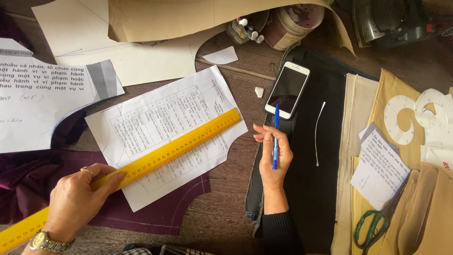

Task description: The person uses a blue pen to trace curved lines on a paper pattern placed on a table. They also use a yellow ruler to draw straight lines and adjust the paper's position during the process.

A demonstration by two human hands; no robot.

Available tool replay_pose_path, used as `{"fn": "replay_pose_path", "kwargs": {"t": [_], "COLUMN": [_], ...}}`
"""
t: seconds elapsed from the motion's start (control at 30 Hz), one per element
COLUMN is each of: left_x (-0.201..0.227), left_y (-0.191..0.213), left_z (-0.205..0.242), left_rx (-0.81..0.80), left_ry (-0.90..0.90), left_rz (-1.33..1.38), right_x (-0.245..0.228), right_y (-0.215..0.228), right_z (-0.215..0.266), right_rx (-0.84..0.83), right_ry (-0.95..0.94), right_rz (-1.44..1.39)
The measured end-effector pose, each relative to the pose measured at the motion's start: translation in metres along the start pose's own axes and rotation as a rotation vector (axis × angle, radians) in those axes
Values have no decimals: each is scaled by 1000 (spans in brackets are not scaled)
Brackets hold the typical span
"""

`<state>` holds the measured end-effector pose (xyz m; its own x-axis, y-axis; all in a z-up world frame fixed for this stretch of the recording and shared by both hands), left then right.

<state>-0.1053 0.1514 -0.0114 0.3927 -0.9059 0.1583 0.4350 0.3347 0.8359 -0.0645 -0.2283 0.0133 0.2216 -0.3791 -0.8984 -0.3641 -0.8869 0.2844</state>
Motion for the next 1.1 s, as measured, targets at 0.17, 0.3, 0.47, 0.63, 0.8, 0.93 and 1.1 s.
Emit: {"fn": "replay_pose_path", "kwargs": {"t": [0.17, 0.3, 0.47, 0.63, 0.8, 0.93, 1.1], "left_x": [-1, 0, 3, 5, 11, 15, 14], "left_y": [-1, -1, 1, 2, 7, 9, 8], "left_z": [-3, -5, -6, -7, -6, -5, -6], "left_rx": [16, -3, 11, 6, -43, -87, -72], "left_ry": [-36, -30, -44, -63, -49, -45, -66], "left_rz": [-10, -15, -5, -20, -20, -13, -6], "right_x": [0, 0, 0, -2, -3, -3, -2], "right_y": [0, -1, -1, -2, -3, -3, -3], "right_z": [0, 0, 0, 0, 0, 0, 0], "right_rx": [0, -2, -4, -15, -16, -19, -26], "right_ry": [-5, -5, -23, -5, 0, 5, 4], "right_rz": [6, 7, 9, -5, 1, 18, 17]}}
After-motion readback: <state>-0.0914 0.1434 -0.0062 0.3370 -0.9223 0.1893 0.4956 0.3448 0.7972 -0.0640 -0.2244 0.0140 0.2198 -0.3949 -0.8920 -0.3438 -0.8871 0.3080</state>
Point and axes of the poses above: each hand's wrist, its own z-axis away from the middle knuckle, its own y-axis out of the back of the hand, x = y × z, the point moved 4 cm from there along -z, towards the middle knuckle
